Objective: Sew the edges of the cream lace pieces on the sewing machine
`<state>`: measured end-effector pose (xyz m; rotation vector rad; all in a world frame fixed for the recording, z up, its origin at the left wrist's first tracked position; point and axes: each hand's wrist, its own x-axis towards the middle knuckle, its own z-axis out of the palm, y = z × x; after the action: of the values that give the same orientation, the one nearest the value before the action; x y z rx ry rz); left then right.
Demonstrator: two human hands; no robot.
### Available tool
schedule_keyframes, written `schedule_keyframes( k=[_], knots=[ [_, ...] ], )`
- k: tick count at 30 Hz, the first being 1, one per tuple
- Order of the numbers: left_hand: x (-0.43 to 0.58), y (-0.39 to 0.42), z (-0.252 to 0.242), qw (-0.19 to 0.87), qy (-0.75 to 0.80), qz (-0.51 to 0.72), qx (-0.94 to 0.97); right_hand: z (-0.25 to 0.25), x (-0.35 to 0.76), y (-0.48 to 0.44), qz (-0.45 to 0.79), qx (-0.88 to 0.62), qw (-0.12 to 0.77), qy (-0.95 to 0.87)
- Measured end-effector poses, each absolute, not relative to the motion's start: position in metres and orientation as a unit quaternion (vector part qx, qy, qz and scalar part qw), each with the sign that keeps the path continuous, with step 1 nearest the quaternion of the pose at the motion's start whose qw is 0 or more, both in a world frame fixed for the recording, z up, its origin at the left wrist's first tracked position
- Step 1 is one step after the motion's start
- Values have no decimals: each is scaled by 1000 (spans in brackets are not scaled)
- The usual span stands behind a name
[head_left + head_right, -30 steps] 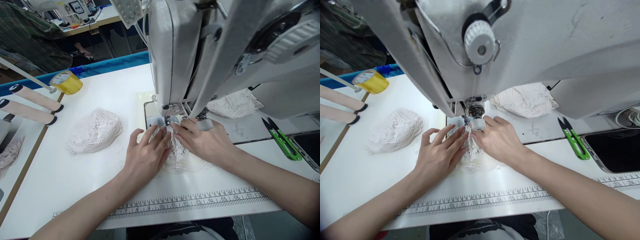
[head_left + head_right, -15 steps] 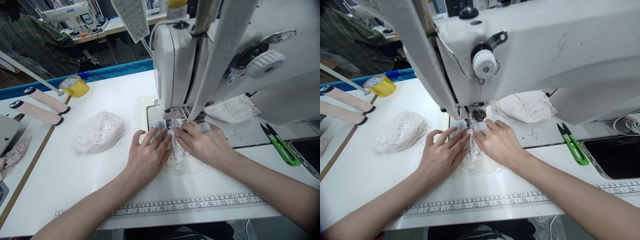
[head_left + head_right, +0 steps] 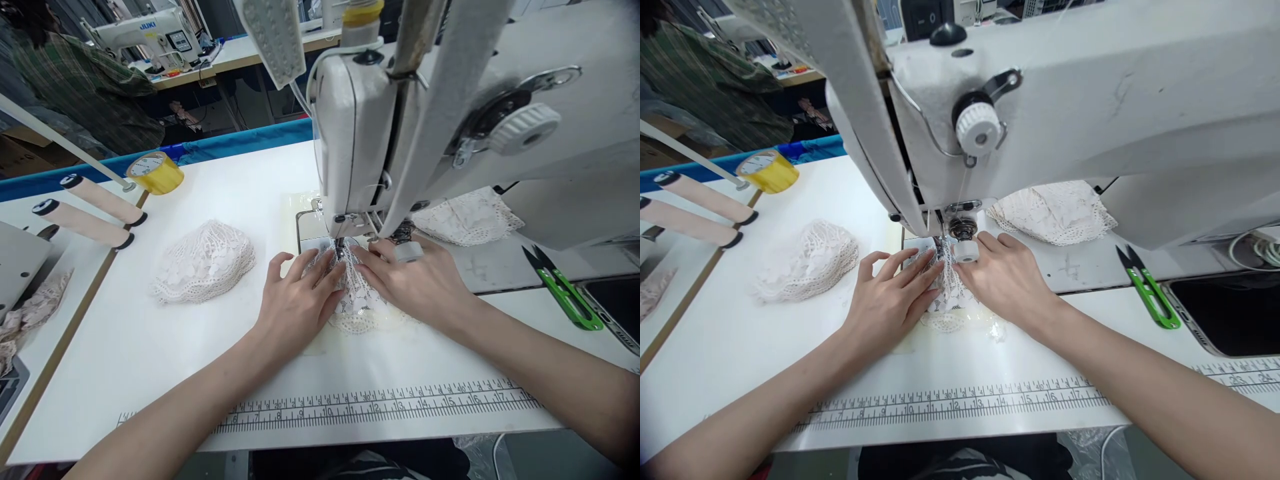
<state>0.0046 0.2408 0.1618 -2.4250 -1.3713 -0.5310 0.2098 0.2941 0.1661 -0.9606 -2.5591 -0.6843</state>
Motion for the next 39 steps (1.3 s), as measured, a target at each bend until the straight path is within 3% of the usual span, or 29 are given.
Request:
schedule_keyframes(
  k=[5, 9, 13, 16, 24, 34, 39],
  knots=[
    [1, 229, 175, 130, -435, -209, -866, 168, 215, 296, -121, -350, 212, -904],
    [-4, 223, 184, 70, -386, -155, -907, 173, 216, 293, -15, -356, 226, -907],
    [-5, 221, 183, 100, -375, -175, -905, 186, 215, 284, 136, -356, 161, -910],
    [-2, 220, 184, 23, -434, -195, -879, 194, 215, 278, 197, -328, 94, -919],
    [6, 236, 208, -118, -527, -141, -830, 198, 221, 282, 226, -389, 195, -871],
    [7, 275, 210, -191, -514, -135, -825, 183, 214, 290, 68, -353, 317, -878],
    [-3, 279, 214, -285, -476, -160, -817, 181, 212, 292, 84, -373, 307, -872]
  ],
)
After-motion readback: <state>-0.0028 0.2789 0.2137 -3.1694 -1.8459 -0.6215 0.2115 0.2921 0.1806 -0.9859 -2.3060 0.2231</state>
